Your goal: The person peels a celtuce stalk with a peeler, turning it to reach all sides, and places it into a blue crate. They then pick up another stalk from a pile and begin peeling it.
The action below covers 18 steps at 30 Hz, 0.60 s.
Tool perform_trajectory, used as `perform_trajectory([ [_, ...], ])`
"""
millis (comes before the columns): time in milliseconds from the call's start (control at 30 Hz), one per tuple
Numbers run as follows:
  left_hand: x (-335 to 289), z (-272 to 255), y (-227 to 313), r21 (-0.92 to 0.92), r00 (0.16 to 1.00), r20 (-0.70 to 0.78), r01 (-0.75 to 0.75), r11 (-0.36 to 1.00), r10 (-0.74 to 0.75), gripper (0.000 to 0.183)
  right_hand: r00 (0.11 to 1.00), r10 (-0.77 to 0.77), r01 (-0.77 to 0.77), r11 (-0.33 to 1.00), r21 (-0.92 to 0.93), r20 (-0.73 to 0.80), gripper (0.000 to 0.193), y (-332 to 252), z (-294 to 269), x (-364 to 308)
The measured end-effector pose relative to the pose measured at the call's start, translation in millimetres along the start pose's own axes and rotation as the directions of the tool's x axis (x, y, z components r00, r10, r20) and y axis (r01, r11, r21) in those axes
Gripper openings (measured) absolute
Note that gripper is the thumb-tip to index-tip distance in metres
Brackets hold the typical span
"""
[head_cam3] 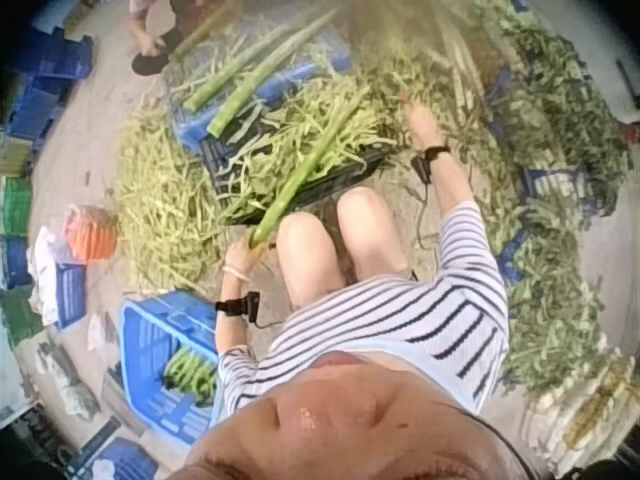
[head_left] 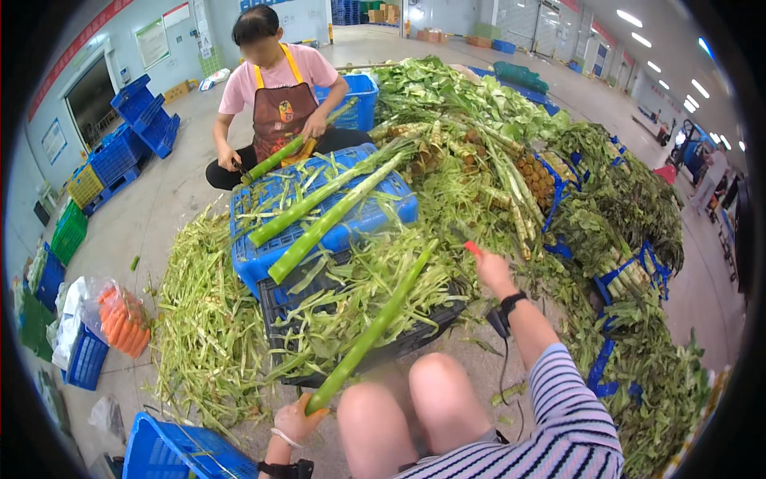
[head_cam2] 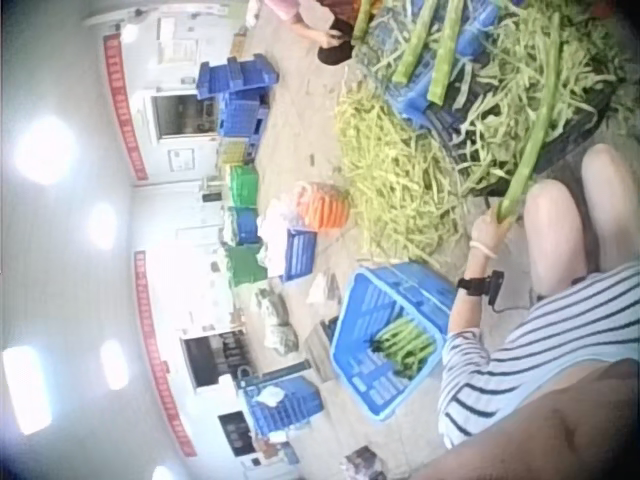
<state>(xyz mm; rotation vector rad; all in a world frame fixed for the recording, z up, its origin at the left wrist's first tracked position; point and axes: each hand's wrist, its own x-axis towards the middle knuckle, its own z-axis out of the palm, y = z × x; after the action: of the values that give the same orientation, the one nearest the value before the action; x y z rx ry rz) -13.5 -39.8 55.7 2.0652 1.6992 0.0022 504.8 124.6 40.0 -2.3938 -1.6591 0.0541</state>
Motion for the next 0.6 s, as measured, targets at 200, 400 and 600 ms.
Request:
perform_trajectory([
  [200,16,-16,-17,-0.484,0.888,0.454,0.314,0.817,-0.073,0.049,0.993,-0.113,0.113,0.994,-0.008,-0.016,0.027,-3,19,-1],
  [400,22,-9,-29,-0.45,0.95,0.312,0.173,0.876,-0.027,0.043,0.999,-0.029,0.033,0.995,0.097,-0.036,0.03,-18,2,0],
  [600,28,8,-49,-0.599,0.901,0.427,0.218,0.77,0.077,0.042,0.831,-0.554,0.545,0.828,0.133,0.049,0.025,-69,8,-44],
])
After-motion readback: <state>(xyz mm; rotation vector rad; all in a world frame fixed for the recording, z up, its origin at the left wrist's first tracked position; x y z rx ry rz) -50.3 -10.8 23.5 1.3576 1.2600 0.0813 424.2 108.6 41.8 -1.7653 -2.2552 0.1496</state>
